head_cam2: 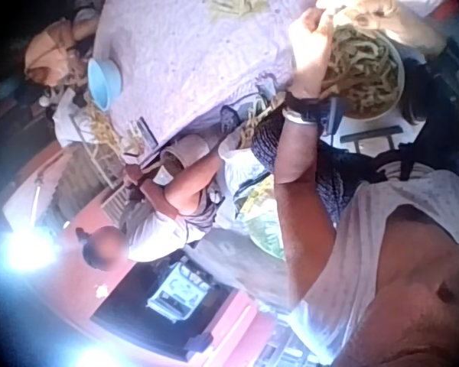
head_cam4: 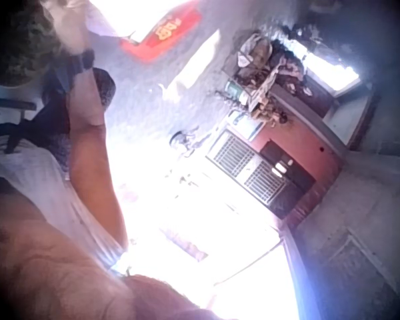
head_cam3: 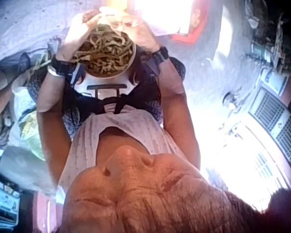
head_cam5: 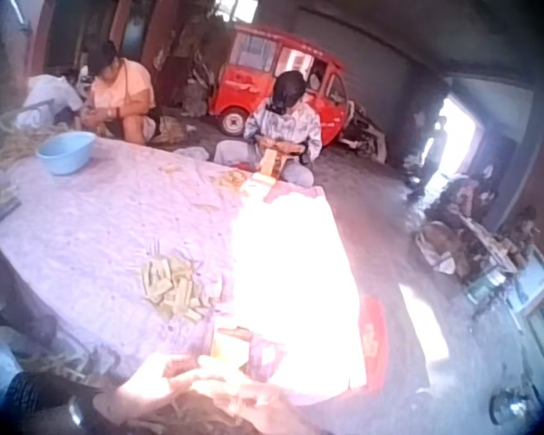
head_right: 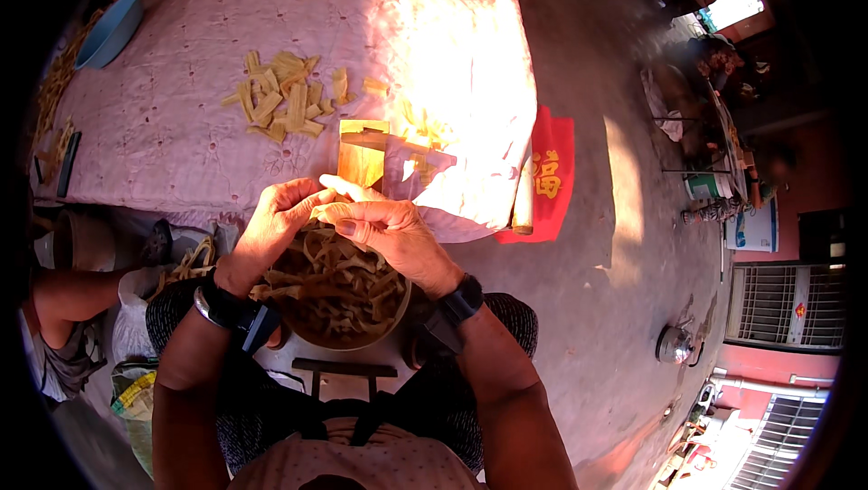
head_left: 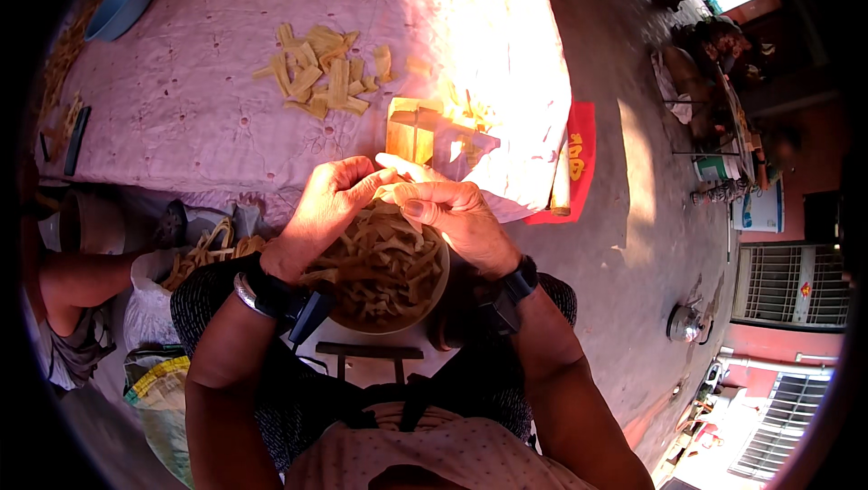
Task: The person prepares strips of dried bamboo shoots by peeling them apart and placing them into a bowl.
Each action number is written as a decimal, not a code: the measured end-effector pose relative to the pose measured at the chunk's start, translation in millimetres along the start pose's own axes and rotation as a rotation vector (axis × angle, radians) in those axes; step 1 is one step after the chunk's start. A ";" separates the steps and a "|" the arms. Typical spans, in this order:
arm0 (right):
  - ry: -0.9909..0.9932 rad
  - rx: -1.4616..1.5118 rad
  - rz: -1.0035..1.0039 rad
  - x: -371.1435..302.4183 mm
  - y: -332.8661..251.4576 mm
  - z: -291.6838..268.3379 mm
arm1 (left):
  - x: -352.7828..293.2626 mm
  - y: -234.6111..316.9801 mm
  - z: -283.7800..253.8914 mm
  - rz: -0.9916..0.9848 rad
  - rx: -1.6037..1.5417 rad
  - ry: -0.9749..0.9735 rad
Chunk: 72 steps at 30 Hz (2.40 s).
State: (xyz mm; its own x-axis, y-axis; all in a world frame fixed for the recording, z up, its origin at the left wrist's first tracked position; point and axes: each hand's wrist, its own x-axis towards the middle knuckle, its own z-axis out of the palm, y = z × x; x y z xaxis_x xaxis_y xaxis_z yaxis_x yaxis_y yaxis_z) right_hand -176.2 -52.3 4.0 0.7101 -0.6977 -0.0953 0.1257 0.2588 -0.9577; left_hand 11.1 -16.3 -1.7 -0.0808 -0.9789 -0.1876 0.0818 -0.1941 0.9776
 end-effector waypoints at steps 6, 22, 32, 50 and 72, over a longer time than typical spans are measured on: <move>0.079 -0.337 -0.253 2.7 4.4 13.7 | -12.5 -27.6 -7.0 -0.125 -0.122 -0.321; 0.488 -0.894 -0.570 2.0 14.7 15.5 | -6.4 0.8 15.8 0.082 -0.374 0.106; 0.466 -0.327 0.016 2.6 4.7 4.8 | -6.2 -17.0 18.3 0.176 0.052 0.054; 0.326 -0.284 -0.057 -1.5 6.5 -5.4 | -8.6 -0.5 8.5 -0.083 -0.158 -0.052; 0.198 -0.272 -0.029 1.2 3.5 -1.0 | -12.8 -6.6 10.0 -0.035 -0.126 -0.111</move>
State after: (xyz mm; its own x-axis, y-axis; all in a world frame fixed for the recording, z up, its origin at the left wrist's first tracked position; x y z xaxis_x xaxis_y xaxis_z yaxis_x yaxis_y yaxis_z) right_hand -175.6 -52.9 0.3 0.5573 -0.8252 -0.0926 -0.0647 0.0680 -0.9956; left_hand 1.7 -1.8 -4.8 -0.1943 -0.9598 -0.2026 0.2005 -0.2411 0.9496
